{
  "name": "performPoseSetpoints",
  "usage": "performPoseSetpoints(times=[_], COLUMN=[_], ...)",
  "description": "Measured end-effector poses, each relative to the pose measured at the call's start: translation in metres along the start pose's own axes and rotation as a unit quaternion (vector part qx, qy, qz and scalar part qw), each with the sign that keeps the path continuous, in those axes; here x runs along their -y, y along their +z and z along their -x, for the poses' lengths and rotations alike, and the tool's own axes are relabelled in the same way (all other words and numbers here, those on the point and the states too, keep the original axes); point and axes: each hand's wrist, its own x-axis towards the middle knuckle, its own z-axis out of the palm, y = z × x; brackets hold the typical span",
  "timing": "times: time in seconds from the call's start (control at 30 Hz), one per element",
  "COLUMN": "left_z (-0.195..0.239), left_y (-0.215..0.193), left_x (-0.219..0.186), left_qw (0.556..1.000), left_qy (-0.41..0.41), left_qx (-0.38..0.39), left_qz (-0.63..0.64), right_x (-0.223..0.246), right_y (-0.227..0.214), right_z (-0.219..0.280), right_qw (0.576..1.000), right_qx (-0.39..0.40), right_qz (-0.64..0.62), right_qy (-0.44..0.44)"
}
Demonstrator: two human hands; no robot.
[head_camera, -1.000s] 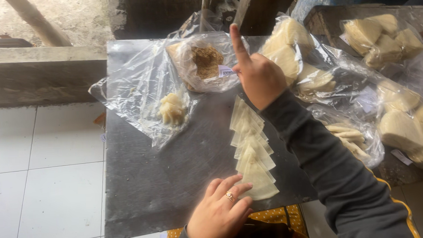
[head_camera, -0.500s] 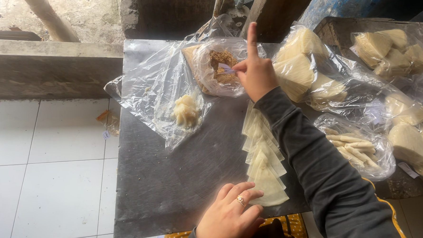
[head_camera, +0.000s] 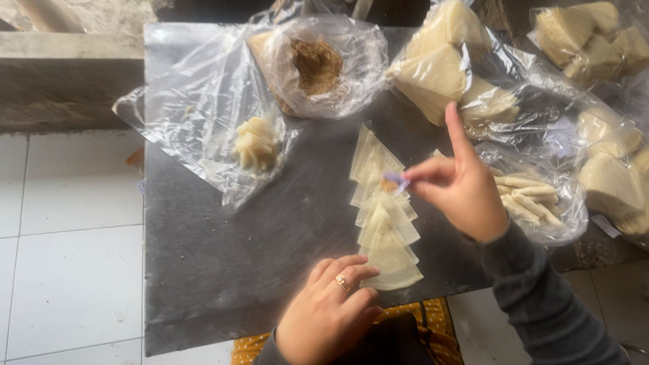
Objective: The person places a small amount of granular filling onto a triangular wrapper and folds it into a sealed packet. The person repeats this process for several wrappers, stacking the finished packets on the table.
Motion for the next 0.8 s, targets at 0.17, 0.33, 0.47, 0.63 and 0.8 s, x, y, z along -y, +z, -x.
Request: performPoseSetpoints(times=[0.17, 0.33, 0.47, 0.63, 0.8], left_z=[-0.004, -0.007, -0.008, -0.007, -0.007], left_y=[-0.002, 0.002, 0.005, 0.010, 0.017], left_x=[-0.002, -0.004, -0.004, -0.002, -0.007], left_qw=[1.000, 0.999, 0.999, 0.998, 0.992], left_qy=[-0.013, -0.033, -0.038, -0.053, -0.090], left_qx=[-0.006, -0.017, -0.023, -0.031, -0.051], left_qz=[0.011, 0.009, -0.001, -0.017, -0.069], right_x=[-0.013, -0.024, -0.022, -0.012, -0.002], right_y=[-0.002, 0.001, 0.001, 0.000, -0.010], right_z=[0.057, 0.080, 0.082, 0.086, 0.087], right_qw=[0.995, 0.971, 0.941, 0.899, 0.871], right_qx=[0.022, 0.021, 0.031, 0.050, 0.077], right_qz=[0.083, 0.170, 0.209, 0.253, 0.279], right_qy=[-0.054, -0.169, -0.264, -0.355, -0.396])
